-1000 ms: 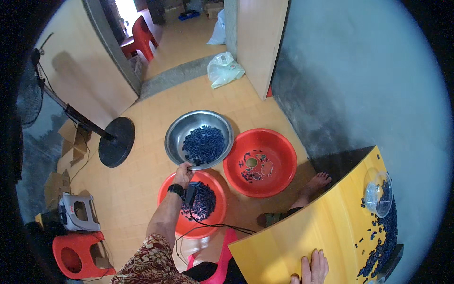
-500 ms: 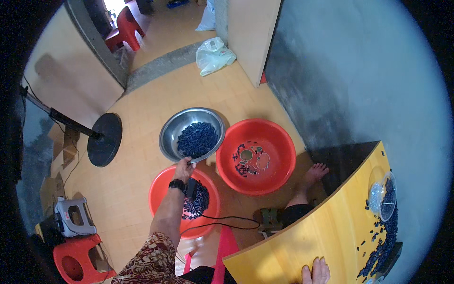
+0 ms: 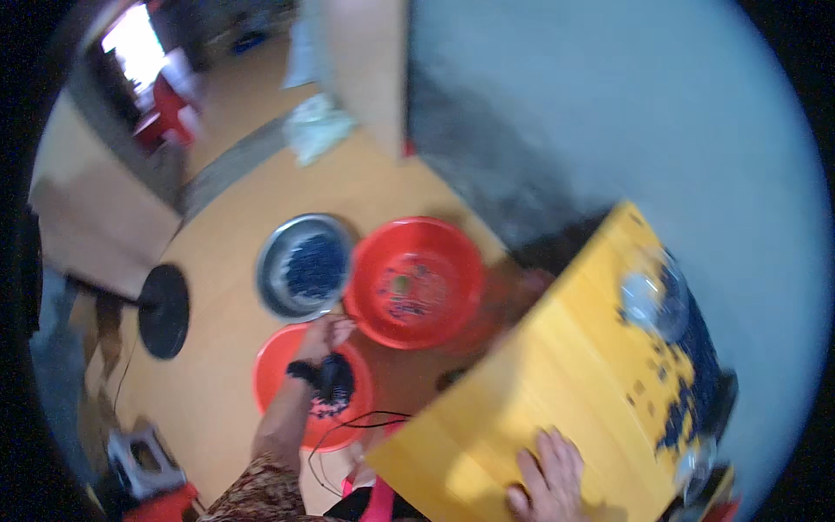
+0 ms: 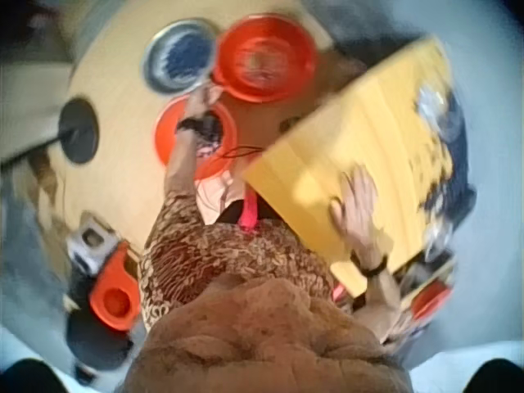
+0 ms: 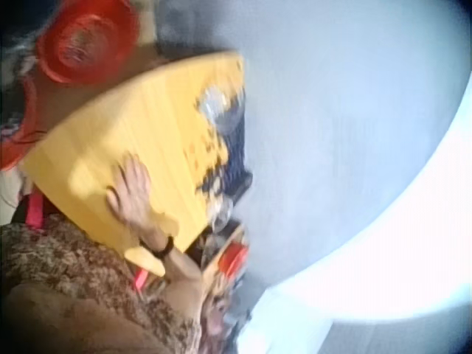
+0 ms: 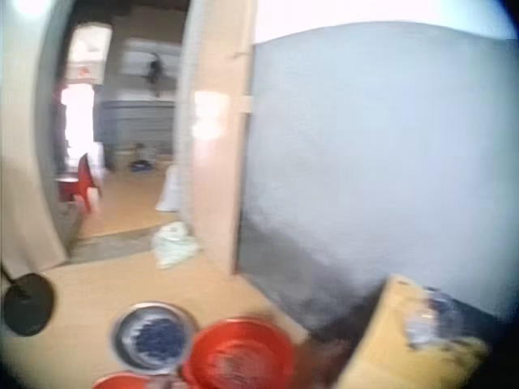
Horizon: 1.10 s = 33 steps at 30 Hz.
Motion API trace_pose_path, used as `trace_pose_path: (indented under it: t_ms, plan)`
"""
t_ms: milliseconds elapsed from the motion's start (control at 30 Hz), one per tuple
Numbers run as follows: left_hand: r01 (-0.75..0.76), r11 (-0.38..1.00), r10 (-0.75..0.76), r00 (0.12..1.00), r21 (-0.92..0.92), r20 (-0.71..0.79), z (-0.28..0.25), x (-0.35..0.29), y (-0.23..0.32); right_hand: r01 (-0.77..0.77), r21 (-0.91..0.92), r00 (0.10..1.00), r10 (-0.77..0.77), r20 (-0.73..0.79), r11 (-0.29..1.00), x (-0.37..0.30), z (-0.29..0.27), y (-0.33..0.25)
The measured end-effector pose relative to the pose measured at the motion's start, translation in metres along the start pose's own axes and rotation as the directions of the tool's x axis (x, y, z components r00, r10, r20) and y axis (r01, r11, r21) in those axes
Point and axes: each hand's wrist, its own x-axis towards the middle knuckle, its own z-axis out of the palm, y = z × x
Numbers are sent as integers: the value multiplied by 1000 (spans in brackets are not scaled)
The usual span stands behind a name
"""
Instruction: Sorting small black plastic or rubber industrial components on a wooden table into different containers.
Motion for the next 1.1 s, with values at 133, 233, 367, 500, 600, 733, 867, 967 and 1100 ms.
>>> trace_pose_path:
  t_ms: [133,233,367,500,600,733,867,967,1100]
  plan:
    - [1,1000,-4,967,10,253,7,-57,63,10,78,998,-14,55,997,9,-2,3]
    - [-72,995,53,970,75,236,46,-84,102,-21,76,999,24,-37,997,9,-2,0]
    - [-287,925,211,933,249,291,137,-170,128,25,110,990,-9,-139,994,-1,10,9]
    - [-444,835,290,857,326,425,194,-256,127,36,127,985,-14,-171,991,-15,9,9]
    - [-515,764,246,789,388,563,221,-319,123,-44,137,982,68,-177,990,-46,-4,17]
    - [-579,666,240,764,471,600,236,-373,120,-145,112,949,170,-266,983,-109,-16,51]
    - [-599,636,227,748,487,624,260,-402,101,-322,240,844,393,-366,916,-173,-30,72]
    - [-575,625,94,728,529,679,286,-417,74,-396,353,788,511,-343,847,-203,-29,83]
    - [-518,577,-114,714,631,691,311,-425,42,-485,272,704,556,-443,831,-209,-25,97]
